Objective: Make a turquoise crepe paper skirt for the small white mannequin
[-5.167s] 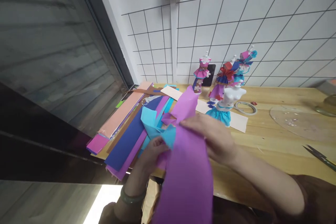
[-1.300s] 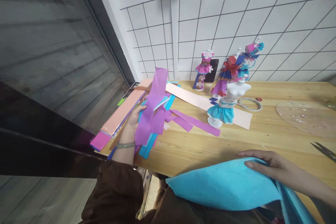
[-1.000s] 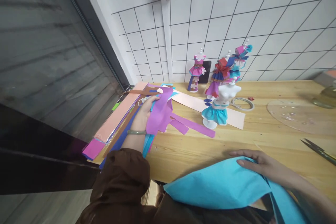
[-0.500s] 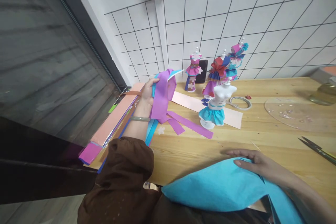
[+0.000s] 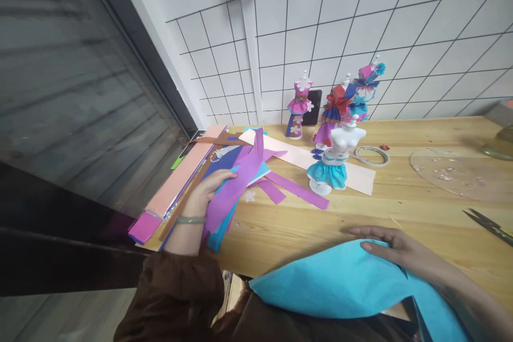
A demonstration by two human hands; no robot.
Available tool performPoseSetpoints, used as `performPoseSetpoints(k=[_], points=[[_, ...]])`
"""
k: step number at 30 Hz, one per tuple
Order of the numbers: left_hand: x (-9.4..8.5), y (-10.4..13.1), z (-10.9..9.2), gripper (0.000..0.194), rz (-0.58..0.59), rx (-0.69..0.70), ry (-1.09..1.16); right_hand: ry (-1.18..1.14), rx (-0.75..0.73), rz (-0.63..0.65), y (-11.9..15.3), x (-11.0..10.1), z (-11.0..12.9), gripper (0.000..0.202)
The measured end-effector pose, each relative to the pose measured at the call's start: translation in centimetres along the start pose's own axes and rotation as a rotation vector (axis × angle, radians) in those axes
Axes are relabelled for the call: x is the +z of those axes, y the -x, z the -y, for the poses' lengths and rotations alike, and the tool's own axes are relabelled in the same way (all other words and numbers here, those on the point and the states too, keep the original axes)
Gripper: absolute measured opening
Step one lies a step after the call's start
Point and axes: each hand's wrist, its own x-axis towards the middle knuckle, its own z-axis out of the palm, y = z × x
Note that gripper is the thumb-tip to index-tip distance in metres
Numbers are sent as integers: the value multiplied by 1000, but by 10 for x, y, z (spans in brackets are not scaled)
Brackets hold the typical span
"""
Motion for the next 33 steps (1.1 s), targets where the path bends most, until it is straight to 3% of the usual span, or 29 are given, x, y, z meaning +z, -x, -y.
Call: performPoseSetpoints(k=[5, 10, 14, 16, 18, 22, 24, 27, 33], points=[[-16, 20, 19, 23, -57, -151, -291, -3, 6, 11, -3, -1, -3, 43], [-24, 22, 24, 30, -36, -176, -574, -37, 37, 50, -4, -2, -11, 46], [-23, 24, 26, 33, -160, -49, -792, -56, 54, 53, -4, -2, -15, 46], [-14, 27, 28, 41, -267, 77, -944, -65, 66, 48, -4, -2, -15, 45], [0, 30, 34, 44, -359, 279, -1255, -67, 73, 43, -3, -1, -15, 45], [27, 29, 59, 55, -220, 515, -1519, -60, 78, 32, -4, -1, -16, 44], [35, 25, 74, 64, -125, 501, -1551, -60, 82, 31, -5, -1, -17, 44], [39, 20, 89, 67, -88, 432, -1578, -63, 82, 26, -6, -1, -19, 43], [40, 18, 91, 68, -105, 379, -1562, -57, 78, 25, -7, -2, -22, 44]])
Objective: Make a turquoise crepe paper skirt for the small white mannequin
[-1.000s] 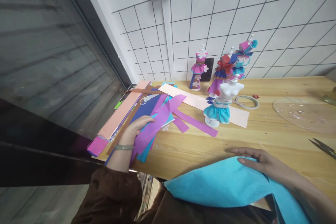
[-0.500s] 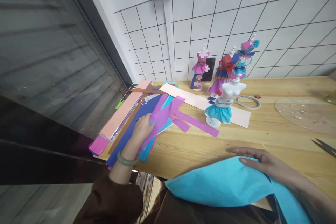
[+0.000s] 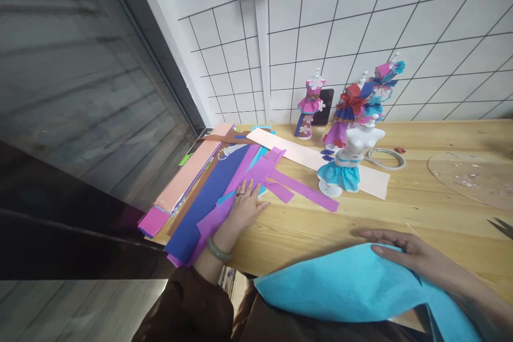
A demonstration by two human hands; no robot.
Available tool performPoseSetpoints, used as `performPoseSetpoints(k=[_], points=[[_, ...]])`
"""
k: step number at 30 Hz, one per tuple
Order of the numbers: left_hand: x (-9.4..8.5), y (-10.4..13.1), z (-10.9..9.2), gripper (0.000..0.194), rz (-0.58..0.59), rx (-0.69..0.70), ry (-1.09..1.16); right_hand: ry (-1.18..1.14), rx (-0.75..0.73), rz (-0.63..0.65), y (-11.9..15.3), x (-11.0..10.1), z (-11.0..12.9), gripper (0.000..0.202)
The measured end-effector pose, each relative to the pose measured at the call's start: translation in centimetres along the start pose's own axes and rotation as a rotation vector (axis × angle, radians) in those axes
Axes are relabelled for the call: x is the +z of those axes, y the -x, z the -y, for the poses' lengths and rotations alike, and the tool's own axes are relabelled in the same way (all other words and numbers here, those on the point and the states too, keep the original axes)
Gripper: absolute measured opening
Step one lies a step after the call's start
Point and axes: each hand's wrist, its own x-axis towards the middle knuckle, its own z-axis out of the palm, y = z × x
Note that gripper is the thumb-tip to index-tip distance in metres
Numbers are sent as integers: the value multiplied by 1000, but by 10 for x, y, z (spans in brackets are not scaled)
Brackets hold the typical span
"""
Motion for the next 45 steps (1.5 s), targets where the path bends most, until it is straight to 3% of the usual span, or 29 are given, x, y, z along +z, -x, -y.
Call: performPoseSetpoints(k=[7, 12, 19, 23, 27, 29, 33, 35, 37, 41, 43, 45], points=[[-1, -7, 5, 68, -8, -156, -5, 18, -12, -24, 1, 1, 7, 44], [-4, -4, 8, 67, -72, -138, -80, -14, -3, -6, 1, 1, 2, 43], [4, -2, 11, 68, -102, -229, -119, -35, 8, 35, 1, -2, -1, 44], [0, 1, 6, 70, -136, -181, -57, -61, 12, 3, 2, 0, 2, 43], [-19, 14, -7, 65, -155, -58, 177, -153, 51, -52, 5, 4, 12, 37], [-29, 23, -18, 62, -79, -14, 393, -238, 63, -63, 6, 5, 19, 34], [-34, 42, -40, 64, 386, 12, 855, -362, 78, -118, 5, 6, 29, 32], [-30, 46, -47, 65, 508, 29, 897, -349, 84, -154, 5, 5, 32, 34], [-27, 47, -51, 58, 510, 14, 883, -294, 64, -179, 6, 3, 35, 37], [-31, 42, -49, 26, 512, 43, 835, -129, -56, -128, 12, -4, 40, 39], [-38, 38, -43, 23, 478, 42, 802, -11, -126, -90, 18, -7, 42, 37], [-45, 35, -35, 24, 396, 21, 758, 101, -148, -135, 25, -10, 42, 33]])
